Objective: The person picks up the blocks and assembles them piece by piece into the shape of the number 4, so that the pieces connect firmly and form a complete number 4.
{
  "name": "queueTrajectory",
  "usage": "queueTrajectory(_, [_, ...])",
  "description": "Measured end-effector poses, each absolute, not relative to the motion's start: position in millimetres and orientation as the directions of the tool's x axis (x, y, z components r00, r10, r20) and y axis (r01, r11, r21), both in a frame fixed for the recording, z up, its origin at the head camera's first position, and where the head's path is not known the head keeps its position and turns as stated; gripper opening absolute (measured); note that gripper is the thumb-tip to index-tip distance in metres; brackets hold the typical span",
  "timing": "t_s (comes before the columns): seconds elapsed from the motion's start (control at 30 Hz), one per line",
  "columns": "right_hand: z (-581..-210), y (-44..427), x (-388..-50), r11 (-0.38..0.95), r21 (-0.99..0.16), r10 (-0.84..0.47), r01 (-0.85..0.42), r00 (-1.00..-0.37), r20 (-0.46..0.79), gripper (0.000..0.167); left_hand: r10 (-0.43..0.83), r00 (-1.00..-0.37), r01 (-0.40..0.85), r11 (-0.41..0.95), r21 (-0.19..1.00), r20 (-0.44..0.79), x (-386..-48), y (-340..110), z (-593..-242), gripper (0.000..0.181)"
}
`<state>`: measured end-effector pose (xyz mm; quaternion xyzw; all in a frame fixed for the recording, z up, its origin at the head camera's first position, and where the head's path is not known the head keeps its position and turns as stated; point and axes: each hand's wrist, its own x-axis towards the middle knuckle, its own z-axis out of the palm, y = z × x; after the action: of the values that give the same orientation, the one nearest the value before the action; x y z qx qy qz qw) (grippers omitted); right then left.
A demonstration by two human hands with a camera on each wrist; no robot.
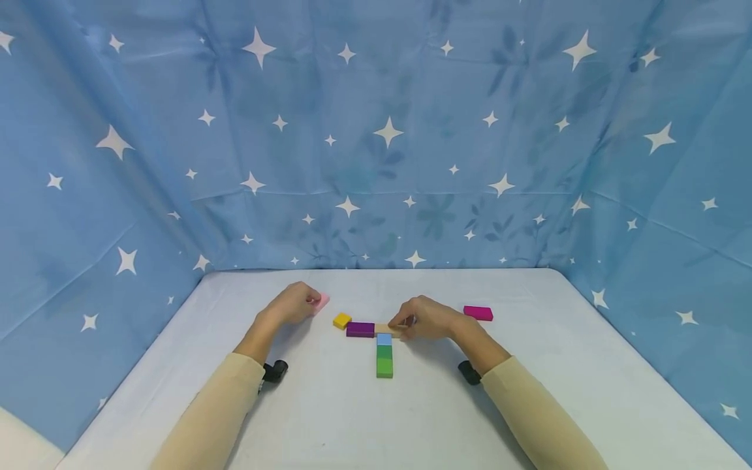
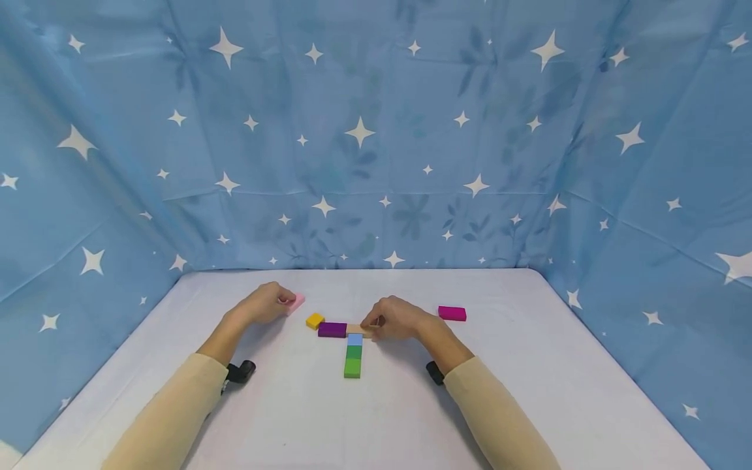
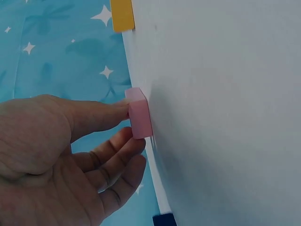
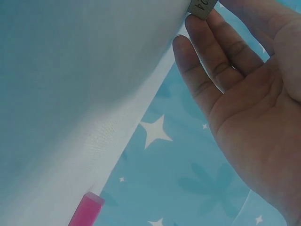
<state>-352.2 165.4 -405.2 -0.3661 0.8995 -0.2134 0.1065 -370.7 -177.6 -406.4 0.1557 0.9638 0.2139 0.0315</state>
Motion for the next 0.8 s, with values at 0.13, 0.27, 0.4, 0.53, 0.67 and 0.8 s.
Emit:
queueTrajectory(0.13, [-404, 166, -353, 0.632, -0.452, -0.714, -0.629, -0.700, -0.026, 0.034, 0.335, -0.942, 0.308, 0.844, 0.439, 0.016, -374, -166, -405, 0.016])
queueTrajectory(0.27, [-404, 162, -355, 0.624, -0.459, -0.723, -0.633, -0.690, -0.030, 0.035, 0.304, -0.952, 0.259, 0.845, 0.467, -0.022, -378, -160, -404, 0.029])
queueTrajectory(0.4, [-403, 159, -356, 0.632, -0.462, -0.714, -0.622, -0.699, -0.035, 0.034, 0.279, -0.959, 0.222, 0.837, 0.500, -0.042, -383, -155, -403, 0.037])
queueTrajectory(0.53, [-405, 156, -356, 0.627, -0.466, -0.717, -0.625, -0.697, -0.030, 0.034, 0.232, -0.971, 0.168, 0.829, 0.534, -0.056, -388, -148, -406, 0.037])
queueTrajectory(0.67, [-408, 159, -354, 0.632, -0.463, -0.713, -0.621, -0.700, -0.035, 0.034, 0.234, -0.970, 0.159, 0.815, 0.557, -0.066, -391, -138, -410, 0.037])
queueTrajectory(0.8, [-409, 163, -354, 0.653, -0.455, -0.693, -0.605, -0.720, -0.037, 0.034, 0.258, -0.965, 0.185, 0.806, 0.563, -0.052, -391, -134, -412, 0.036])
